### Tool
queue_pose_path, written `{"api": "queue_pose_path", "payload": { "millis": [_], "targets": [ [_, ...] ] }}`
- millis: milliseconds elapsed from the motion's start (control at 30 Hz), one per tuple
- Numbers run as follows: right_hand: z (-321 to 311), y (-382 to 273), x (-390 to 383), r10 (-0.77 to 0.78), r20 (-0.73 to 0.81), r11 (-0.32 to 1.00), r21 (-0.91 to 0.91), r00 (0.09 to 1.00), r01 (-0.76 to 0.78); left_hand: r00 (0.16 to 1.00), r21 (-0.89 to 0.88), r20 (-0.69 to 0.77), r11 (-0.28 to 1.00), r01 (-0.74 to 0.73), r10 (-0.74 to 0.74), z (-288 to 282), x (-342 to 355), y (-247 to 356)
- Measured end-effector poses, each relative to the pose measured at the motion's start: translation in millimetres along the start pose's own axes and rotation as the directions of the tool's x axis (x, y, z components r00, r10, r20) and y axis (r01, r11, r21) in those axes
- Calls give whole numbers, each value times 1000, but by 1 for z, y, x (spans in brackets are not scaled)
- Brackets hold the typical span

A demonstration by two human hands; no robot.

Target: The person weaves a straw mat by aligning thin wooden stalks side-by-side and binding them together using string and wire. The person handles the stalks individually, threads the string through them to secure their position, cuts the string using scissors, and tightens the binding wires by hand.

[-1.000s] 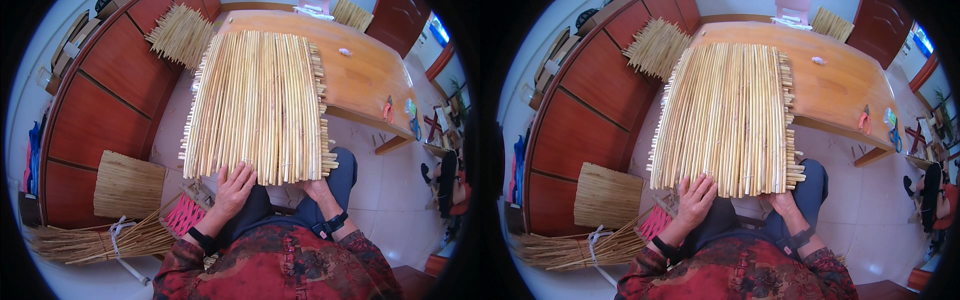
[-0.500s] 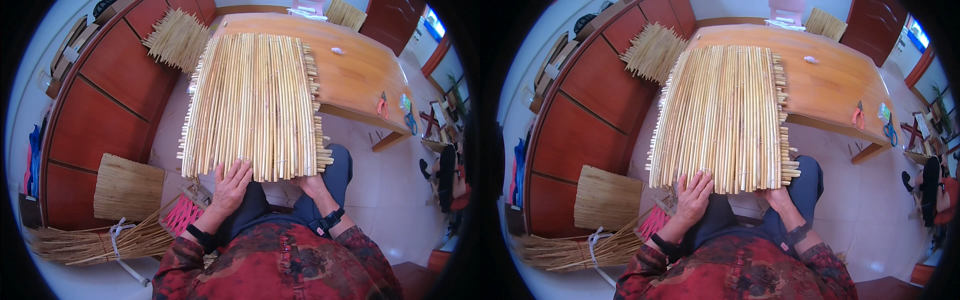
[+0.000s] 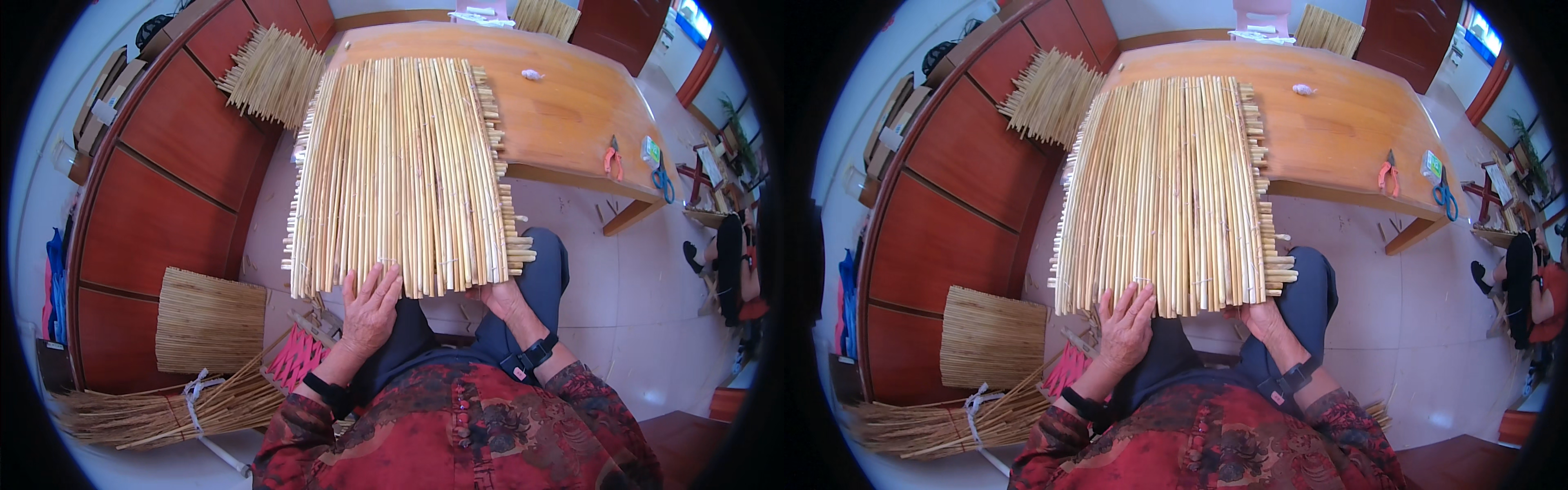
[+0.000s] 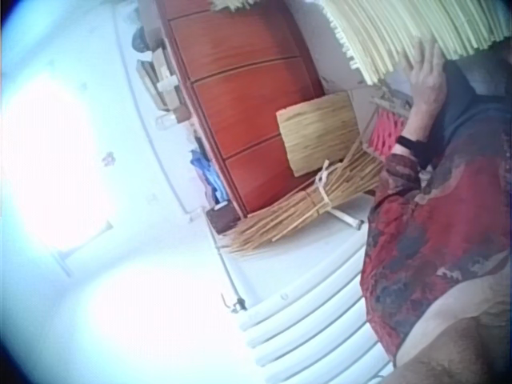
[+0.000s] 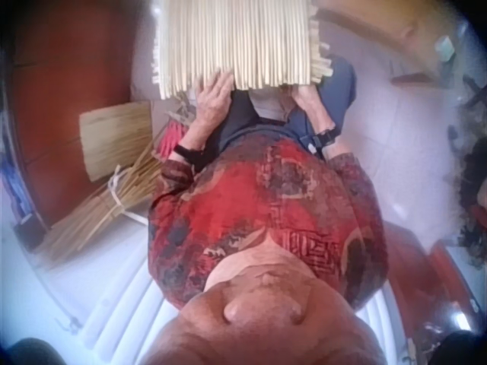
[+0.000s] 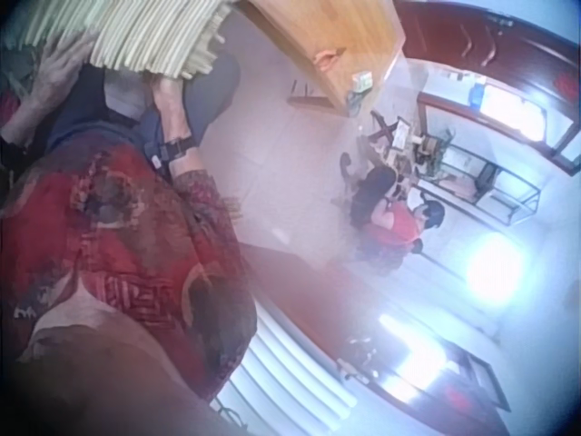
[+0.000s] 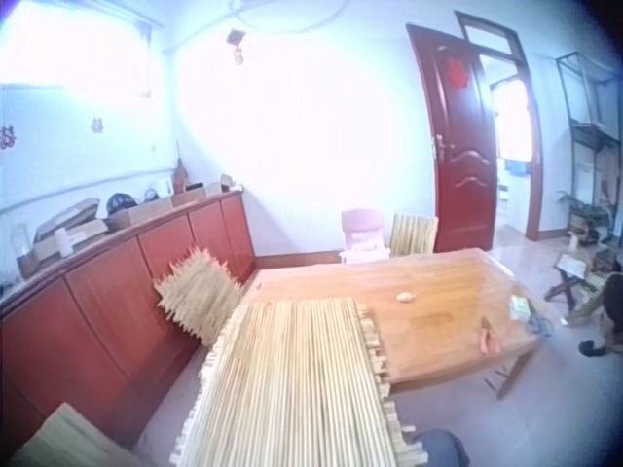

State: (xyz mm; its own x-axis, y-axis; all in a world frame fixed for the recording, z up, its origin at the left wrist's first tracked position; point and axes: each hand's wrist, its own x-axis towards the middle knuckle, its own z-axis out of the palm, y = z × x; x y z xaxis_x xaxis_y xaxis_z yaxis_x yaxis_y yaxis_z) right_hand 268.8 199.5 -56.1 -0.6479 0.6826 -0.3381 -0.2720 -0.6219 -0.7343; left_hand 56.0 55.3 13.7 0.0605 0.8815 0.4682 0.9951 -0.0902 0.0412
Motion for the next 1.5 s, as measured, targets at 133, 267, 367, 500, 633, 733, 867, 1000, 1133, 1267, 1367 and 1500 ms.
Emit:
{"api": "queue_pose_path", "payload": {
  "millis": [133,267,367,500,633,733,867,1000,1133,1267,1367,1500],
  "targets": [
    [7,5,0,13,-77,999,41,997,-10,1000,0,-3,1000,9,-9,-2,-4,1],
    [7,2,-4,29,-22,1000,3,999,-29,1000,-11,-12,1000,-1,1,-1,-4,3],
    [5,5,-4,10,-11,999,-31,1000,-10,1000,-4,-30,1000,-2,2,-2,-4,5],
    [4,7,-2,4,-10,1000,-19,1000,-4,1000,-28,-17,1000,-6,6,-3,-4,4],
    [-2,13,2,-25,1,1000,-16,1000,25,1000,-8,0,1000,-20,20,-10,6,12],
    [-1,12,4,-8,-19,1000,16,1000,8,999,48,-33,998,-37,39,-3,10,14],
    [-2,14,6,-19,-23,1000,13,1000,19,998,56,-34,997,-49,51,6,4,12],
    [-3,17,6,1,-90,1000,-6,996,-1,998,32,0,997,-69,69,4,5,12],
    [-7,19,7,25,-73,1000,12,997,-24,998,43,28,997,-65,64,4,5,14],
    [-12,27,9,-22,-47,995,-102,999,17,998,65,11,996,-59,58,6,2,12],
    [-25,40,14,-113,-58,972,-214,992,98,996,29,51,997,-72,71,7,3,13],
    [-31,45,17,-108,-52,974,-207,993,95,998,49,8,997,-64,64,7,5,15]
  ]
}}
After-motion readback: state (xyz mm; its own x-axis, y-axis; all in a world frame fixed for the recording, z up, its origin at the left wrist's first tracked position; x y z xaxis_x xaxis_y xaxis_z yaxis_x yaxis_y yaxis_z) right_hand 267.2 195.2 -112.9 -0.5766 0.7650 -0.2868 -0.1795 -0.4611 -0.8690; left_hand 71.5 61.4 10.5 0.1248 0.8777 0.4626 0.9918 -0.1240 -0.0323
